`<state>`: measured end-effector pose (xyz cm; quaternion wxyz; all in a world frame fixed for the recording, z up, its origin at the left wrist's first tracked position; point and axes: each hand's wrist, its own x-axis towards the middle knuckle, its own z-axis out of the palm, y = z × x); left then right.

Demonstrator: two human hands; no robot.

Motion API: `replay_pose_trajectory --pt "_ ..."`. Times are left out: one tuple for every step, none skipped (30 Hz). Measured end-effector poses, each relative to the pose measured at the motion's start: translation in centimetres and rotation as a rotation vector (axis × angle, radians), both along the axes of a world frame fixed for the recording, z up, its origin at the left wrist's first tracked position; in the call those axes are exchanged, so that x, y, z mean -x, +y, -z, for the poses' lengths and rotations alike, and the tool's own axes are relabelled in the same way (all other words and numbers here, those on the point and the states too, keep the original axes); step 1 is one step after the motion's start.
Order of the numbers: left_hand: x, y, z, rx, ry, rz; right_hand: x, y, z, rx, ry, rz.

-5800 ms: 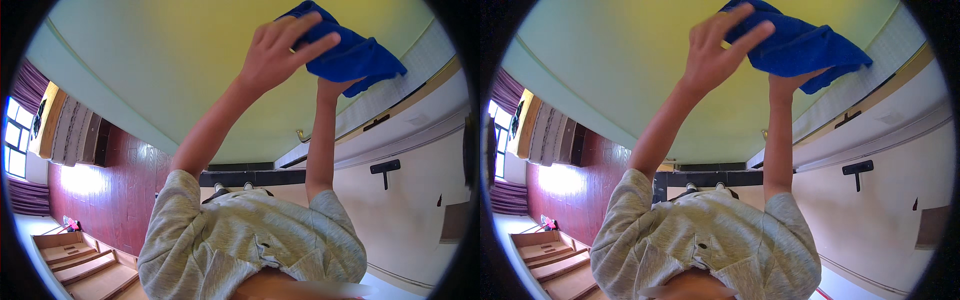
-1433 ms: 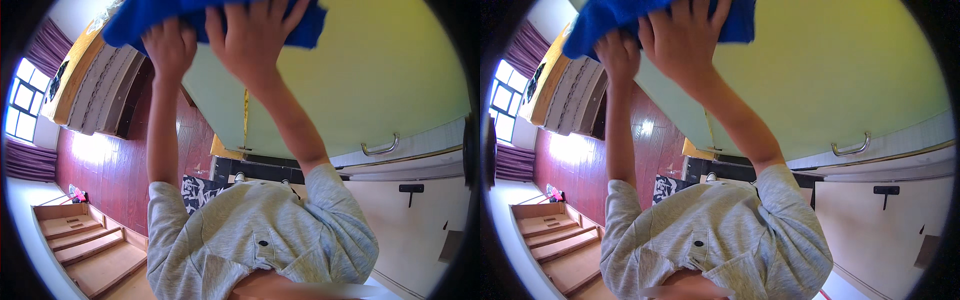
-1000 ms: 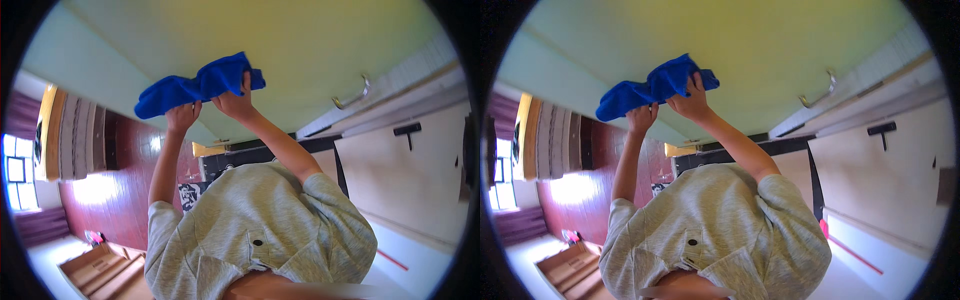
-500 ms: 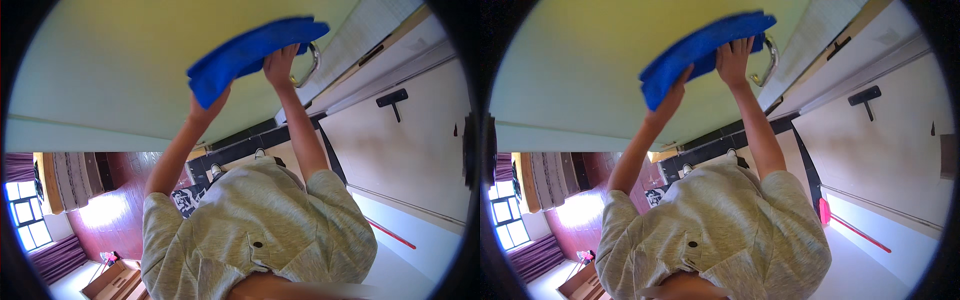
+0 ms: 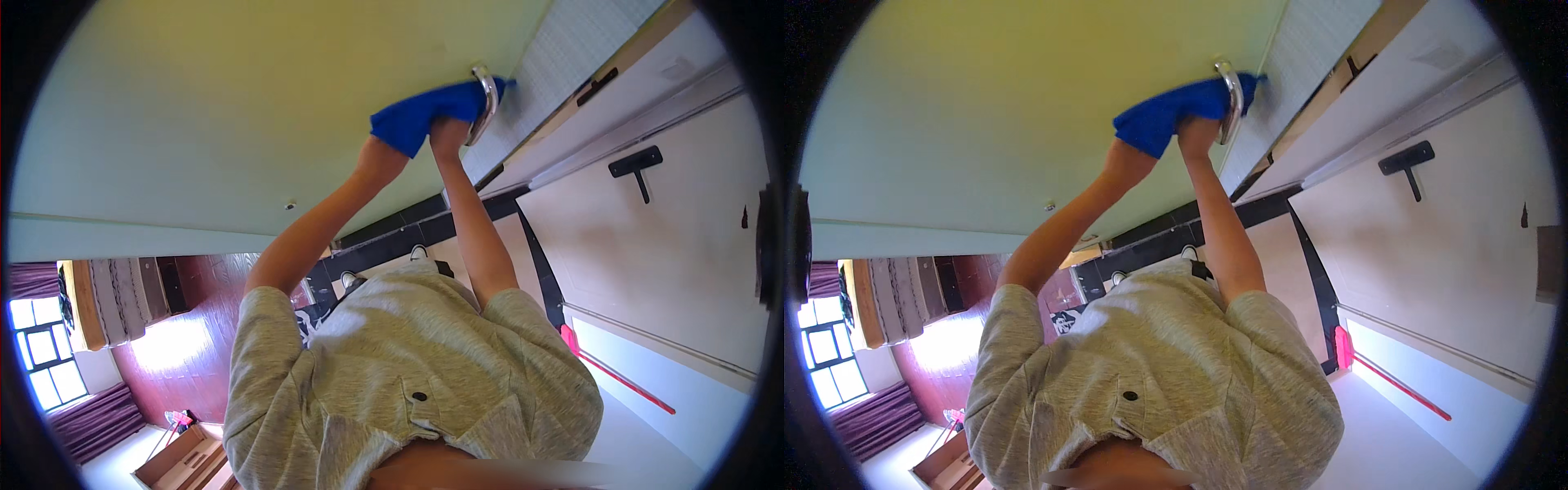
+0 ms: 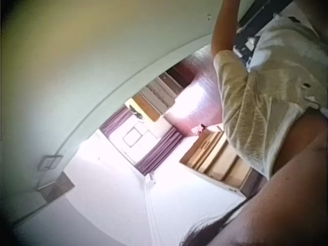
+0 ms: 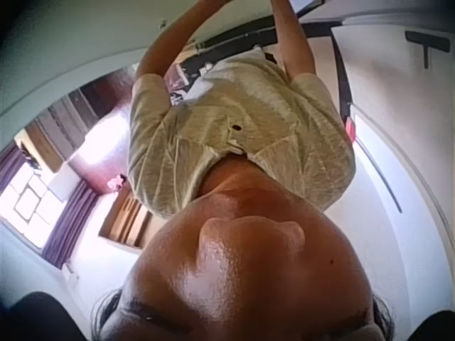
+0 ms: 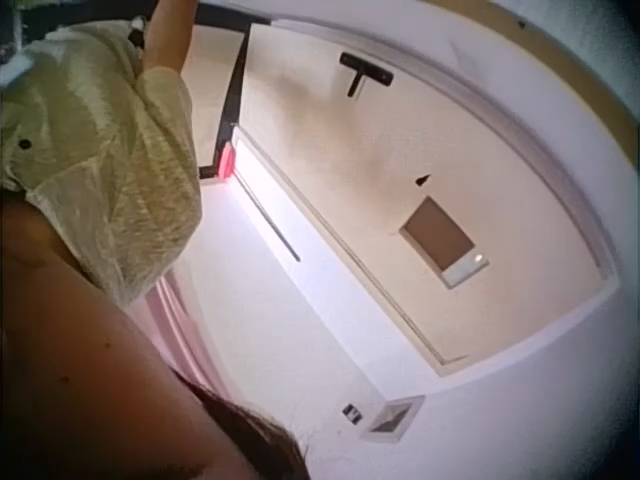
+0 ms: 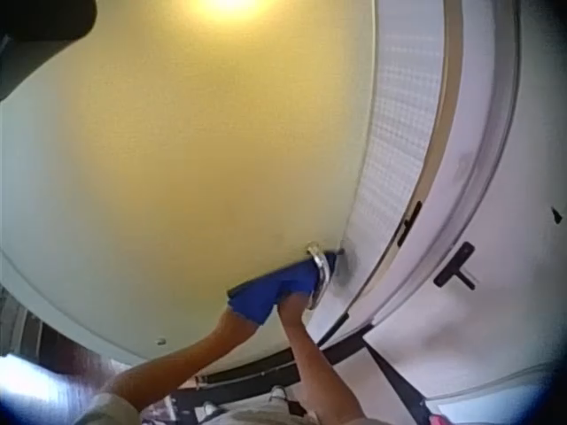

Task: Clean various surfaces in the room using a blue cloth.

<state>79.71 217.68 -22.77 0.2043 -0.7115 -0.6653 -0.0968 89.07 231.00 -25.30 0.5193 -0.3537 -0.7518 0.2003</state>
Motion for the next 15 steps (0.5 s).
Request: replay_pose_trajectory --pt "-0.3 0.9 0.7 0.085 -0.023 0.018 -1.1 1.3 3.6 -0.11 -0.089 0.081" --pt "0.2 0.6 2.3 0.079 -0.016 0.013 -0.9 1.6 5.5 -0.215 -0.173 0.136" --pt "1.8 -1.3 4.7 0.129 0.09 -0.003 0.7 -0.3 4.5 -0.217 -0.157 0.086" --pt "3.6 -2.8 5.9 0.178 0.194 -0.018 1.8 -2.5 2.9 -0.105 -0.055 -0.021" --pt "3.8 -2.9 5.0 0.168 0.191 -0.022 1.6 -2.9 2.0 0.004 0.029 -0.082" --pt "2.3 -2.2 2.9 0.06 0.211 0.051 0.5 -0.9 3.4 0.039 0.02 -0.067" --pt "2.1 -3.1 1.0 -0.034 0.235 0.078 0.8 -2.0 2.6 0.039 0.015 -0.073" --pt "3.1 -4.4 -0.7 -0.037 0.239 0.051 2.0 -3.9 -0.1 -0.005 0.036 -0.092" --pt "3.9 -5.6 -2.2 -0.06 0.196 0.006 3.0 -5.8 -3.1 -0.049 0.056 -0.104" --pt "4.5 -6.6 -4.1 -0.084 0.149 -0.02 4.0 -7.4 -5.9 -0.056 0.054 -0.107" --pt "5.0 -7.6 -6.9 -0.089 0.144 -0.017 4.9 -8.9 -8.7 0.026 0.326 -0.222" --pt "5.3 -8.3 -10.4 -0.234 0.135 -0.007 5.1 -9.6 -11.5 0.105 0.596 -0.319" --pt "5.5 -9.3 -13.1 -0.375 0.129 -0.012 5.5 -9.2 -14.4 -0.018 0.561 -0.284" --pt "5.8 -10.3 -14.9 -0.376 0.122 -0.01 6.3 -8.2 -16.2 -0.138 0.525 -0.253" --pt "6.0 -11.0 -16.2 -0.352 0.165 0.001 6.7 -6.8 -16.2 -0.273 0.303 -0.105"
